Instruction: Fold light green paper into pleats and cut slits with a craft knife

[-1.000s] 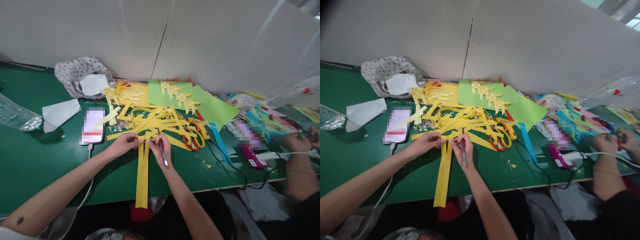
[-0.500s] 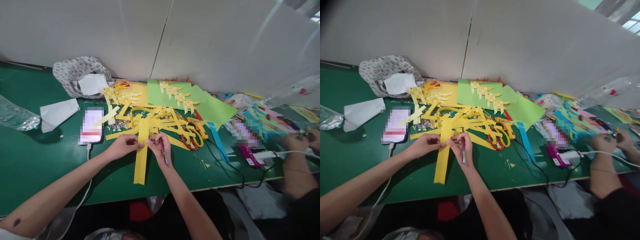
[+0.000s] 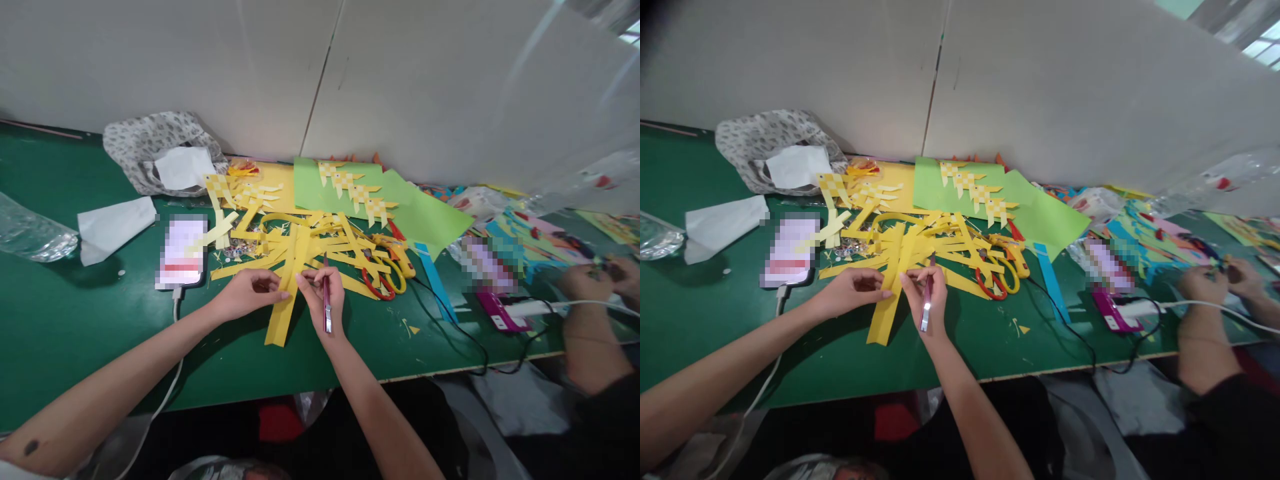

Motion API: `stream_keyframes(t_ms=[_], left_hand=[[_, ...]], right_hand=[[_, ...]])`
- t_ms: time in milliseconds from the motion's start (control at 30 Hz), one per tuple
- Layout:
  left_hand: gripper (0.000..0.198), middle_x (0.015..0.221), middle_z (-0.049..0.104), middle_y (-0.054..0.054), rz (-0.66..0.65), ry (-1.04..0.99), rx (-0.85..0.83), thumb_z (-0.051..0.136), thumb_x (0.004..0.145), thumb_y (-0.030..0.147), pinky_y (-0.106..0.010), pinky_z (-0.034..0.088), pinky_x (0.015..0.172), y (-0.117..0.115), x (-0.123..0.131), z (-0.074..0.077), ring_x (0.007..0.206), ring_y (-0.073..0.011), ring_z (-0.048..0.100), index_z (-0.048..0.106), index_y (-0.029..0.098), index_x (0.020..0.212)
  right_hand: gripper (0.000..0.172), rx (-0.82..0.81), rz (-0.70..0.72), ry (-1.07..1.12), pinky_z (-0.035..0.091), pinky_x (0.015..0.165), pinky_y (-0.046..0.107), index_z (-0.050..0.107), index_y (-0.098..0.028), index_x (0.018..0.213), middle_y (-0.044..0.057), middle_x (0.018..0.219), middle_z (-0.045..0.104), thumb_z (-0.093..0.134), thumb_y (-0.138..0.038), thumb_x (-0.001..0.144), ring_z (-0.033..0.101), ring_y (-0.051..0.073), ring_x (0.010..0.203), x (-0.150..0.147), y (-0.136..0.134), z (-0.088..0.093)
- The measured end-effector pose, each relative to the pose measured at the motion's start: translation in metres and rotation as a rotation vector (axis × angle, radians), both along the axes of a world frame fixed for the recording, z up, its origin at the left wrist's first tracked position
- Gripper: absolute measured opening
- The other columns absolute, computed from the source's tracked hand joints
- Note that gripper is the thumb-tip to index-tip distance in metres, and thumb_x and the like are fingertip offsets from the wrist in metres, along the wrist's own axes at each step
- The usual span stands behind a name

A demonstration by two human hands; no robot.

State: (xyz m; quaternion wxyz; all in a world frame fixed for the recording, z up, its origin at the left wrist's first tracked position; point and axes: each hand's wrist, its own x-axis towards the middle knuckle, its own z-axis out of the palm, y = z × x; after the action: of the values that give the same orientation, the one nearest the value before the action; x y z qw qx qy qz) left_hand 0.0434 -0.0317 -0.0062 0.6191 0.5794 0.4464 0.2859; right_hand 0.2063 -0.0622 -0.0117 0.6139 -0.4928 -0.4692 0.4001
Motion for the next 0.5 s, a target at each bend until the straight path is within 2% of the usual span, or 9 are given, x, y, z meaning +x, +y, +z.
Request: stream_keyframes(t_ms=[200,333,500], left_hand=[[0.022,0.068,0.059,0.001,0.030,0.010,0.063,0.064,0.074,0.038,-0.023,0.039,0.057,0.0031,-0.0016,0.0014,0.061,-0.0101,0.051,0.062,0.016,0.071],[0.025,0.060,0.053,0.004,0.049,0.012,0.057,0.065,0.074,0.038,-0.022,0.035,0.053,0.0036,-0.0008,0.0021,0.055,-0.0087,0.046,0.058,0.017,0.065],[0.023,0.064,0.059,0.002,0.077,-0.033,0.015,0.066,0.073,0.038,-0.023,0.042,0.060,0.0028,0.0007,0.0039,0.060,-0.0103,0.052,0.060,0.017,0.069]], right_hand=[[0.041,-0.112,0.119,-0.007,0.055,0.064,0.032,0.043,-0.024,0.078,0.000,0.078,0.065,0.079,-0.036,0.064,0.066,0.017,0.071,-0.0025,-0.0027,0.0011],[0.037,-0.073,0.084,-0.030,0.055,0.066,0.033,0.043,-0.024,0.076,-0.001,0.075,0.065,0.076,-0.036,0.069,0.066,0.017,0.070,-0.0021,-0.0021,0.0006],[0.033,-0.025,0.022,-0.018,0.054,0.070,0.032,0.043,-0.024,0.074,-0.001,0.077,0.063,0.075,-0.031,0.071,0.065,0.016,0.076,-0.0011,-0.0006,0.0000]])
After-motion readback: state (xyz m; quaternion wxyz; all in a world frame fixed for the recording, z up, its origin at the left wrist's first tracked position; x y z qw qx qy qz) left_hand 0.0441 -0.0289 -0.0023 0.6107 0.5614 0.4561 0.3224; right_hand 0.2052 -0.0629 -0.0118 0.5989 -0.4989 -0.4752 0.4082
